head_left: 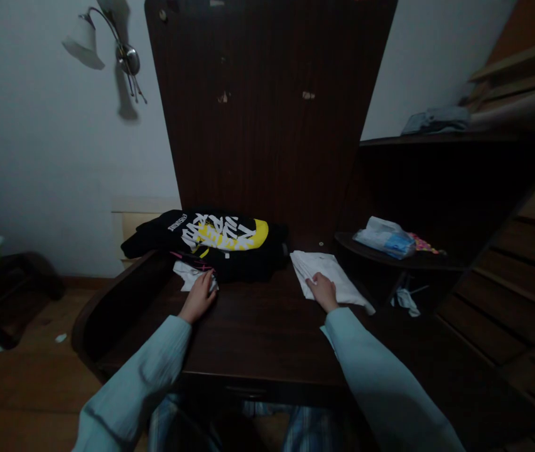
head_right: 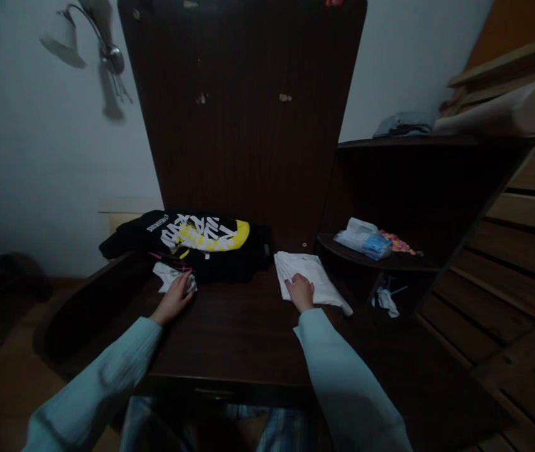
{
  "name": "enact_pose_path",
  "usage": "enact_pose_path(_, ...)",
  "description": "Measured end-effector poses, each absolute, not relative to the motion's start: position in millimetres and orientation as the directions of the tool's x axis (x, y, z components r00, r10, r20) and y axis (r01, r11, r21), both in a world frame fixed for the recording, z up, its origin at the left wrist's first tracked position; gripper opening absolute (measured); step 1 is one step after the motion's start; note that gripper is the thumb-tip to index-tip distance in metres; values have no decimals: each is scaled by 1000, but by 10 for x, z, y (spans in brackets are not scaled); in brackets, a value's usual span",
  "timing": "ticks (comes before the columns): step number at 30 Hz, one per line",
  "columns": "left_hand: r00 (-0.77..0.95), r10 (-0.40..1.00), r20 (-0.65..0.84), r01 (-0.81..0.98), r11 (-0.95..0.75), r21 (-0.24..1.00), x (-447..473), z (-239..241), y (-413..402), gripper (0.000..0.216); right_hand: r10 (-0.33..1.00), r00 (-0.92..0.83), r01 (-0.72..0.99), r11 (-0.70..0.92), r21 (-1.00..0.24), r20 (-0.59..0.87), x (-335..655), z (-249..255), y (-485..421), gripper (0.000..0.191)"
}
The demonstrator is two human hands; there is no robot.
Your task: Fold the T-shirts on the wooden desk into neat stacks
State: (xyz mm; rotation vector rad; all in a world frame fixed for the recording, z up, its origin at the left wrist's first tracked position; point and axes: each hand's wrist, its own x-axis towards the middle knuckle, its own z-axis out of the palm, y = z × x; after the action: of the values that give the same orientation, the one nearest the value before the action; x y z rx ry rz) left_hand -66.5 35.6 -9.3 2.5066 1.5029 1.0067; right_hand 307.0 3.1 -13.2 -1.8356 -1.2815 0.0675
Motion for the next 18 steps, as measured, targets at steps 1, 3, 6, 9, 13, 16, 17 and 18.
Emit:
enact_pose_path(1,310,806,504,770,-524,364,-659,-89,351,52,756,526,683,-103,-723,390,3101,-133,50,19)
enact_pose_path(3,305,809,502,771,-519,369,-661,-72,336,49,695,628,582,-121,-804,350,3177,-135,76,22)
enact_pose_path(6,319,808,496,767,-527,366,-656,-40,301,45,628,709,483,-103,-869,320,3274,-146,85,27)
enact_pose_path(9,319,806,499,757,-533,377,-605,-9,247,42,599,737,390,2,-921,313,3296,-163,85,35)
enact_pose_path(13,304,801,515,726,-545,419,-460,7,120,38,601,724,292,176,-940,338,3289,-134,75,47)
enact_pose_path(16,322,785,530,675,-583,453,-329,0,-1,36,692,607,236,312,-921,390,3337,-39,11,55)
enact_pose_path(17,334,781,529,657,-595,463,-290,-3,-36,35,724,549,222,355,-908,417,3356,3,-24,57)
enact_pose_path(18,347,779,523,643,-603,472,-258,-5,-65,34,748,493,216,389,-895,444,3370,47,-64,58)
